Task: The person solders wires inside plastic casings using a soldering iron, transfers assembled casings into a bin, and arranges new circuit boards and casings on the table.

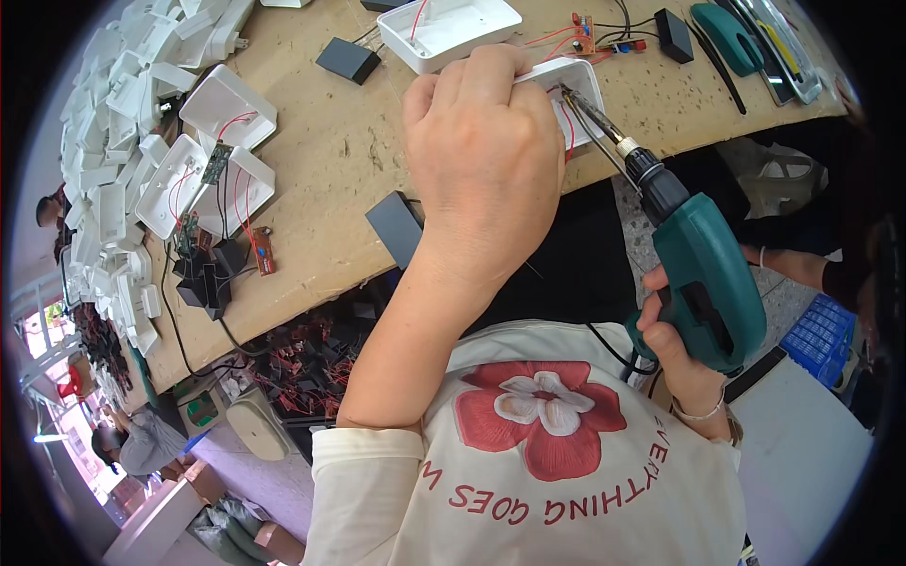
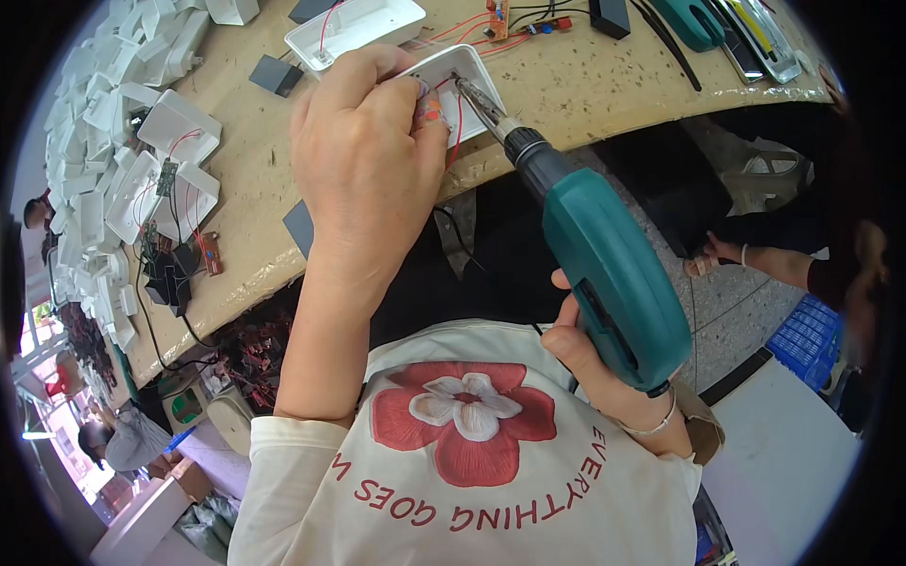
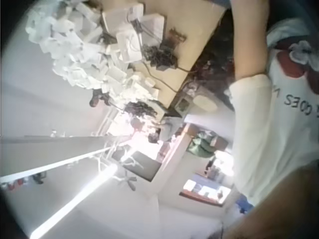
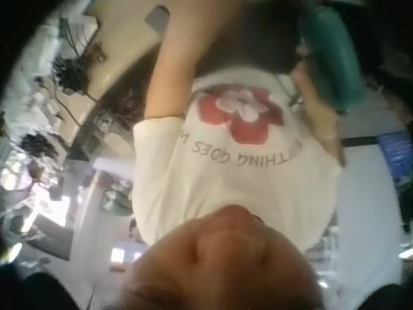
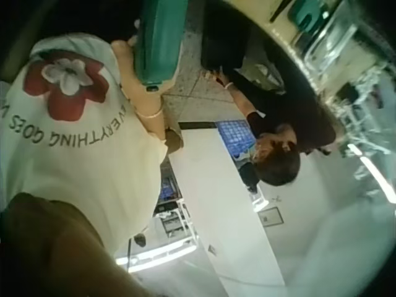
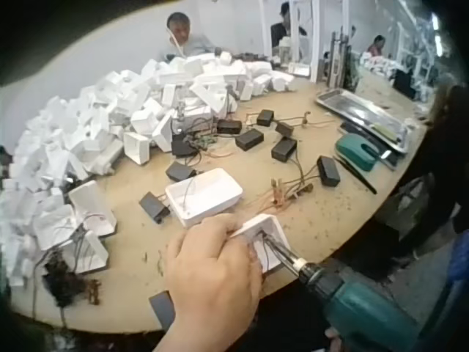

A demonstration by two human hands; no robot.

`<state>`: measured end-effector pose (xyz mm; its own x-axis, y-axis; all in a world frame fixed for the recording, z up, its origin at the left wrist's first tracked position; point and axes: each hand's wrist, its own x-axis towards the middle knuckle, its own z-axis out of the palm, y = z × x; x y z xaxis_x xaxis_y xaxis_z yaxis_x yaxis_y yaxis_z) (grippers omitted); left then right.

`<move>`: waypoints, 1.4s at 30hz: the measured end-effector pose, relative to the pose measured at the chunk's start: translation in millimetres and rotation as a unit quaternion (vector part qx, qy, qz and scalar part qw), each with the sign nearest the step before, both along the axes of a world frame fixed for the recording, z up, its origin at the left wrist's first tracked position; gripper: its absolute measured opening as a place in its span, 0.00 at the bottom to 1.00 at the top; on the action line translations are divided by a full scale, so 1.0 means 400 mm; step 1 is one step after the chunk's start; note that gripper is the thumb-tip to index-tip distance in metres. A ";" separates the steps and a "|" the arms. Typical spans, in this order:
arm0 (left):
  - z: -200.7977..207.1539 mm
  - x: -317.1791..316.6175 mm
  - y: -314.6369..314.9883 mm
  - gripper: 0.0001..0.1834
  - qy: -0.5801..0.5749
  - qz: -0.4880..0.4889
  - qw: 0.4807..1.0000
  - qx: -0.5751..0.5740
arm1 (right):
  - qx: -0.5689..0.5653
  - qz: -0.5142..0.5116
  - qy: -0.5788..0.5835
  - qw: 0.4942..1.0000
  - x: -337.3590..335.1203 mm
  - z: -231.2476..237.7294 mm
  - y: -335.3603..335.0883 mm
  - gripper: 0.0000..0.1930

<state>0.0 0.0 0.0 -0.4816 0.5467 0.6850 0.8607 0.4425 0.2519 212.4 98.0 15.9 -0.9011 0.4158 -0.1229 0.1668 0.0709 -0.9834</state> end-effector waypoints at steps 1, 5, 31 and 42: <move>0.000 0.000 0.000 0.04 0.001 0.001 1.000 -0.001 | 0.010 -0.001 0.002 1.000 -0.001 0.000 0.000 0.24; 0.003 0.000 0.002 0.03 0.006 0.003 1.000 -0.007 | 0.026 -0.005 -0.004 1.000 -0.003 0.001 0.001 0.22; 0.032 0.011 0.004 0.04 0.003 0.041 0.997 -0.065 | 0.080 -0.012 0.034 0.996 0.007 -0.014 0.019 0.23; 0.028 0.012 -0.002 0.03 0.002 0.046 0.996 -0.076 | 0.074 -0.016 0.086 0.993 -0.011 0.005 0.012 0.25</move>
<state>4.7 -0.7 11.0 -0.5315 0.5989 0.5991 0.8160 0.5519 0.1722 207.8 102.7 17.9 -0.8895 0.4468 0.0958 0.0026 0.2145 -0.9767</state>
